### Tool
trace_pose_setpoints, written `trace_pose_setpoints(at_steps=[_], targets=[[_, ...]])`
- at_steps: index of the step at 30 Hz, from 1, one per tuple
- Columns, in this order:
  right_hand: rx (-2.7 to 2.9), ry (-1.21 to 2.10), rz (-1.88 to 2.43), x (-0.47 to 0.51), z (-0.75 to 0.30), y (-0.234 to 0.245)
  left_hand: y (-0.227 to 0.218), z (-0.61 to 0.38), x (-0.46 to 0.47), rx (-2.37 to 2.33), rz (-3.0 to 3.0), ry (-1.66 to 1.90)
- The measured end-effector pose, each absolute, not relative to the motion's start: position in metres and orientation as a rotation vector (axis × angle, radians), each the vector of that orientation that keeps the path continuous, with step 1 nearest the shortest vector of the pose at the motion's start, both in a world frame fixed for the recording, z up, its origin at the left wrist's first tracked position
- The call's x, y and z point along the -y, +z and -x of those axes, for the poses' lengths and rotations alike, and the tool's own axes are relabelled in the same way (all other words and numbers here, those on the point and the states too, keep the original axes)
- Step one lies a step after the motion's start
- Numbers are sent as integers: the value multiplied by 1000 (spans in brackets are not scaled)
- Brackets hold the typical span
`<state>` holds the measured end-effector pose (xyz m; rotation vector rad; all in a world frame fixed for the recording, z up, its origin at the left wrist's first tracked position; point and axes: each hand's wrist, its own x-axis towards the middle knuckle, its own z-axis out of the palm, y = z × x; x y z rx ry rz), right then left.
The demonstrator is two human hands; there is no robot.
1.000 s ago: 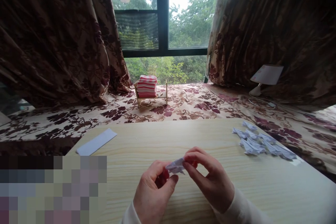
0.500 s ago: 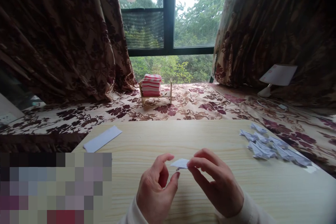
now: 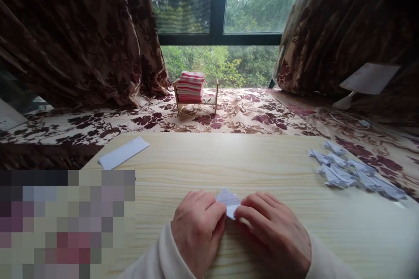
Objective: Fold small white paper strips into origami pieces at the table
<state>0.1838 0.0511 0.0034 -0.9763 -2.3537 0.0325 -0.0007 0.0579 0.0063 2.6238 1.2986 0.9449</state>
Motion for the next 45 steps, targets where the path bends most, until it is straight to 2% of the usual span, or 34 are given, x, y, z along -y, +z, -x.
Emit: trace_pose_setpoints(at_steps=[17, 28, 45], targets=[[2362, 53, 934, -51, -178, 1, 15, 2, -53, -1243, -2568, 848], [2318, 306, 1035, -50, -176, 0, 14, 4, -52, -1204, -2596, 864], [2255, 457, 1131, -54, -175, 3, 9, 11, -51, -1123, -2605, 972]])
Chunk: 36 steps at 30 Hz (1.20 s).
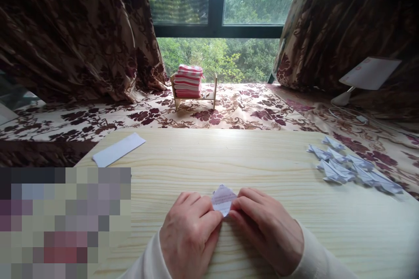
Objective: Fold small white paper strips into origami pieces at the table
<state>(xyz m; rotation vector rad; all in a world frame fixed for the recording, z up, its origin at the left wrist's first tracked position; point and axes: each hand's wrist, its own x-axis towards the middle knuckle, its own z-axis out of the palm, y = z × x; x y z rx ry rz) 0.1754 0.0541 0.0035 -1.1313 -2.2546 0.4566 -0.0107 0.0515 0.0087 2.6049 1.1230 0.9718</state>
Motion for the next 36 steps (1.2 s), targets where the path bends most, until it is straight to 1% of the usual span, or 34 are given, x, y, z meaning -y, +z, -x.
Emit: trace_pose_setpoints(at_steps=[2, 8, 14, 22, 36], targets=[[2303, 435, 1108, -55, -176, 4, 6, 11, -52, -1121, -2599, 992], [2485, 239, 1022, -56, -178, 6, 1, 10, -52, -1153, -2600, 1003], [2463, 346, 1165, -56, -176, 6, 1, 12, -51, -1129, -2615, 991], [2488, 399, 1243, -59, -172, 12, 5, 11, -50, -1144, -2622, 959], [2491, 339, 1315, -64, -169, 18, 2, 13, -50, -1157, -2625, 940]])
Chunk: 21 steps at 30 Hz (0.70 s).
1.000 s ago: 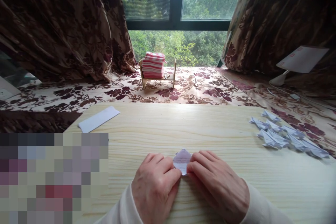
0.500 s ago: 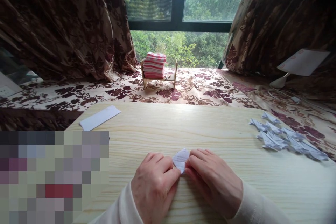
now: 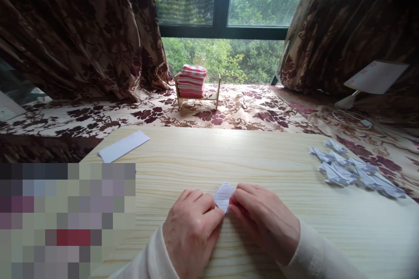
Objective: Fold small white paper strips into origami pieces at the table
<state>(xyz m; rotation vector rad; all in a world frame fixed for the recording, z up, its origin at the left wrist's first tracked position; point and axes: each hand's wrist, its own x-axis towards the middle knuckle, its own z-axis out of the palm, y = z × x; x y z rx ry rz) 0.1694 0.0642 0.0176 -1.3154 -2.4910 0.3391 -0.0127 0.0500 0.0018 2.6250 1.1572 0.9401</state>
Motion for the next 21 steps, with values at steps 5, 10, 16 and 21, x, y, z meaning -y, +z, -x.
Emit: trace_pose_setpoints(at_steps=[5, 10, 16, 21], targets=[[2524, 365, 1328, -66, -168, 19, 6, 11, -51, -1127, -2637, 996], [2501, 340, 1307, -65, -168, 19, 10, 9, -51, -1073, -2706, 1028], [2502, 316, 1281, -66, -169, 19, 1, 6, -49, -1083, -2712, 1042], [2489, 308, 1248, -65, -169, 18, 0, 4, -48, -1099, -2705, 1086]])
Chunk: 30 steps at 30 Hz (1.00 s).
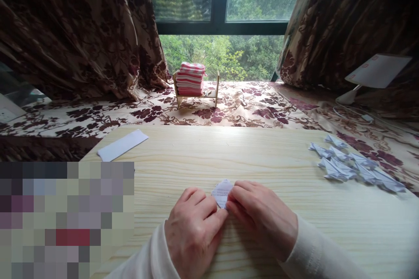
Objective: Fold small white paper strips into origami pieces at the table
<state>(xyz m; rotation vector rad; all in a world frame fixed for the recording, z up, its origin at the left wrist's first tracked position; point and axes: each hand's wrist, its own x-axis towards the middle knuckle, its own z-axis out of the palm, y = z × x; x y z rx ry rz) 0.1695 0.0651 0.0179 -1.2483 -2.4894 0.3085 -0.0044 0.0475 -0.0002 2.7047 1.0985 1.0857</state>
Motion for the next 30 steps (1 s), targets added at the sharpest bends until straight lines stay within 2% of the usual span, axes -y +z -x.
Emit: trace_pose_setpoints(at_steps=[22, 30], targets=[[2456, 479, 1223, -64, -172, 18, 8, 5, -47, -1079, -2677, 1060], [2457, 420, 1235, -63, -172, 16, 9, 4, -44, -1062, -2685, 1072]])
